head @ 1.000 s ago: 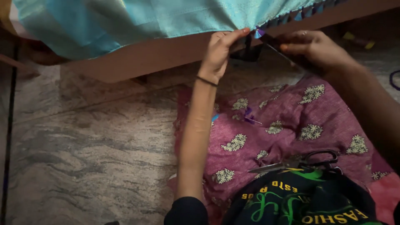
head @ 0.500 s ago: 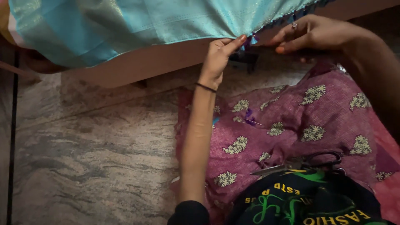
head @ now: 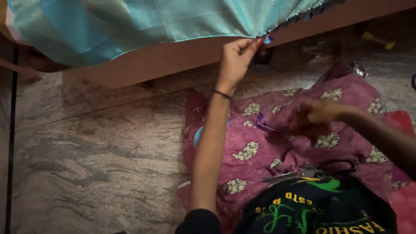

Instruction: Manually attaching decorative tassels to the edge of a light blue fabric using a needle and thread.

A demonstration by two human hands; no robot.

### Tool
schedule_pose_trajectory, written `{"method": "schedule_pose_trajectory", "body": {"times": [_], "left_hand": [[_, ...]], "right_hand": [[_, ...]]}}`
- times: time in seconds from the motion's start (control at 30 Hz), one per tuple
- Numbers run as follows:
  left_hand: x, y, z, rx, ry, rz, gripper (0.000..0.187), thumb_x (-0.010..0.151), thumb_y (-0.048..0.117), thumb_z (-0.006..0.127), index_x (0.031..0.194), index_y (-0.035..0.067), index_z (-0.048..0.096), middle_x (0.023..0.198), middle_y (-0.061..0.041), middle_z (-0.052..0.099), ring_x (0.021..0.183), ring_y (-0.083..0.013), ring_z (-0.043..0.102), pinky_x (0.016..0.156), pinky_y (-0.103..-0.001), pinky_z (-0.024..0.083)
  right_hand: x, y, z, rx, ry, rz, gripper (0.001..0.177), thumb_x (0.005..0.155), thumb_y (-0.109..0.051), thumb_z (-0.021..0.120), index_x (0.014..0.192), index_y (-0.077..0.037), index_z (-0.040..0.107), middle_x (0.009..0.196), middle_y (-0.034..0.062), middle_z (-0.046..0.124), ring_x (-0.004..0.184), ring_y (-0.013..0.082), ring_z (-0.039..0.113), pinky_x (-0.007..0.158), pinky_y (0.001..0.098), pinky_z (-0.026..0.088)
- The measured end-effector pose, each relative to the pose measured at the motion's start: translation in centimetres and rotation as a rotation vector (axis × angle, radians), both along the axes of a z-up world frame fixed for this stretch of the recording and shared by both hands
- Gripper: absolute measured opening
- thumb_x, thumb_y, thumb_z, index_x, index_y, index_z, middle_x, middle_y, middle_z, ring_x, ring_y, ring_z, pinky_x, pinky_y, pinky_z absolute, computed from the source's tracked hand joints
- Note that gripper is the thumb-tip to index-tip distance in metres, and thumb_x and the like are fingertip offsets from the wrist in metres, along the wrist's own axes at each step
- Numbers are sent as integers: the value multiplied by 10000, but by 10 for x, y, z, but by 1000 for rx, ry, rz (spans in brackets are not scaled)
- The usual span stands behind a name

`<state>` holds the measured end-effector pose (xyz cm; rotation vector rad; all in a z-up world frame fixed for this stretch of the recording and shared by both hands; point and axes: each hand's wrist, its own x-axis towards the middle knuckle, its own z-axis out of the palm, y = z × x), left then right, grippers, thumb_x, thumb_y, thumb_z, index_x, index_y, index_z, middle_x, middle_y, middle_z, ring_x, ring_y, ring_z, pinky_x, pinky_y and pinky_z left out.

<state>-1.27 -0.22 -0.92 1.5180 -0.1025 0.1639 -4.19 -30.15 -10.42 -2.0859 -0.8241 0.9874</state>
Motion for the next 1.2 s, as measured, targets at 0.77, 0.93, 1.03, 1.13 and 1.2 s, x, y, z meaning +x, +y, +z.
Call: {"method": "schedule_pose_trajectory", "body": {"times": [0.77, 0.93, 1.03, 1.13, 1.2], "left_hand": [[-12, -5, -6, -435, -31, 68, 164, 938, 136, 638, 995, 4, 717, 974, -51, 741, 924, -114, 667, 912, -289, 495], [-6, -1, 9, -418, 23, -22, 244, 965, 222, 697, 892, -4, 751, 857, -38, 723, 832, -106, 637, 840, -278, 464], [0, -7, 6, -373, 58, -42, 220, 968, 186, 724, 912, -23, 764, 877, -41, 750, 828, -91, 655, 806, -262, 489], [2, -11, -3, -288, 53, -1, 189, 959, 136, 736, 943, -46, 783, 892, -52, 768, 810, -74, 659, 767, -246, 511], [-4, -19, -5, -248, 35, 28, 191, 984, 116, 742, 946, -65, 788, 882, -63, 760, 785, -71, 638, 742, -244, 507]], "right_hand": [[29, 149, 81, 1044, 102, -755, 170, 1058, -134, 621, 1135, -28, 730, 1077, -4, 735, 999, 65, 640, 914, 235, 502], [23, 148, 86, 1086, 93, -697, 178, 1088, -122, 593, 1144, -12, 721, 1091, -2, 730, 1011, 64, 641, 919, 232, 498], [24, 149, 86, 1113, 116, -694, 184, 1086, -115, 584, 1176, -10, 707, 1119, -8, 724, 1021, 55, 632, 920, 228, 492], [32, 147, 77, 1081, 137, -707, 204, 1084, -111, 578, 1210, -5, 698, 1144, -5, 718, 1029, 53, 621, 912, 227, 487], [31, 140, 76, 1041, 141, -721, 210, 1091, -108, 579, 1222, 3, 700, 1148, 5, 716, 1026, 59, 613, 903, 231, 486]]}}
